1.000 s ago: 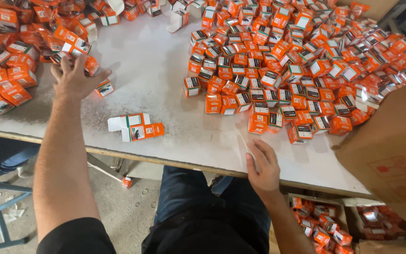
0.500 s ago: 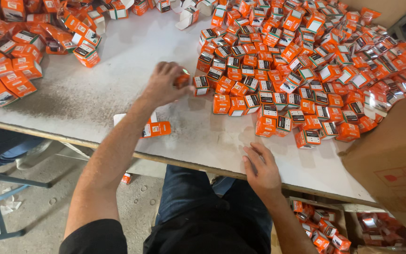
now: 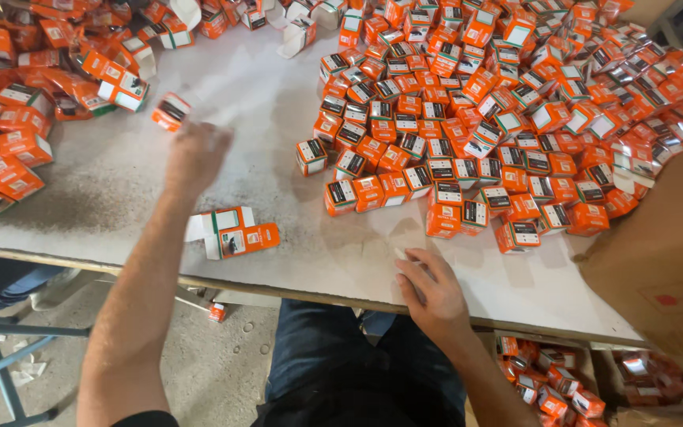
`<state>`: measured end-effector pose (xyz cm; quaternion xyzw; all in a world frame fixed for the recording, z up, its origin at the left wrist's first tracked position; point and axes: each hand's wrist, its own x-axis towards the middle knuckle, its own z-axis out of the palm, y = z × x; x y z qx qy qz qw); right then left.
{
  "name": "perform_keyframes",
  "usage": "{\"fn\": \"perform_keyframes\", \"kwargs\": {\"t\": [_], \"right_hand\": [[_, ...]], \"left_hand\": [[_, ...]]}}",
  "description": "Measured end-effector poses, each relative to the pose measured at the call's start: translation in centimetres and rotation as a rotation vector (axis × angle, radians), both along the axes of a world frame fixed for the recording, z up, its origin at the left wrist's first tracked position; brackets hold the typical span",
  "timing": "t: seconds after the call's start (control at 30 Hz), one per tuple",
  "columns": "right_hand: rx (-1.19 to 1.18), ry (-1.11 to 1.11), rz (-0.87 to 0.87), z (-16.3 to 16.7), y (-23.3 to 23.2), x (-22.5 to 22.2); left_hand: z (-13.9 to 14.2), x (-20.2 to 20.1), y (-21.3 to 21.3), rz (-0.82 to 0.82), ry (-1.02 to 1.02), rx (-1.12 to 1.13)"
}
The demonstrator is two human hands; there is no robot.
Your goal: The person folds small orange cardboard product boxes at a work table. They pick up flat or open boxes, press the flaps and sides to close and shape each box by hand, and place the finished boxes onto a large pile of boxes on the table.
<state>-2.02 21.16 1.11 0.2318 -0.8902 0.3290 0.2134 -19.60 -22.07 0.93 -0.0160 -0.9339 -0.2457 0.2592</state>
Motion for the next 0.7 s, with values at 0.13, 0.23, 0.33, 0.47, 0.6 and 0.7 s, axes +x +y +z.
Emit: {"fn": "perform_keyframes", "kwargs": {"t": [0.13,0.23,0.33,0.47,0.6,0.7], "right_hand": [[-0.013,0.020,0.005,0.5,-0.3,-0.3],[-0.029,0.013,-0.058,0.0,0.2,0.3],[0.045,0.040,-0.136,-1.4,0.3,0.5],[0.143,0.206,-0.250,-3.5,0.5,0.0],[0.111,0.259,-0.261,-5.0,1.1,-0.6],[0.131,0.258,-0.245,-5.3,1.3,-0.7]], "left_hand": [[0.3,-0.7,1.9,-0.105,0.023,0.191],[2.5,-3.1,-3.9,0.255,0.393,0.024],[4.4,-5.2,-10.4,0.539,0.294,0.003],[5.5,-8.1,-13.7,0.511,-0.067,0.010],[5.0,-10.5,-13.7,0.547,-0.363,-0.042],[3.6,-10.5,-14.0,0.492,-0.299,-0.058]]}}
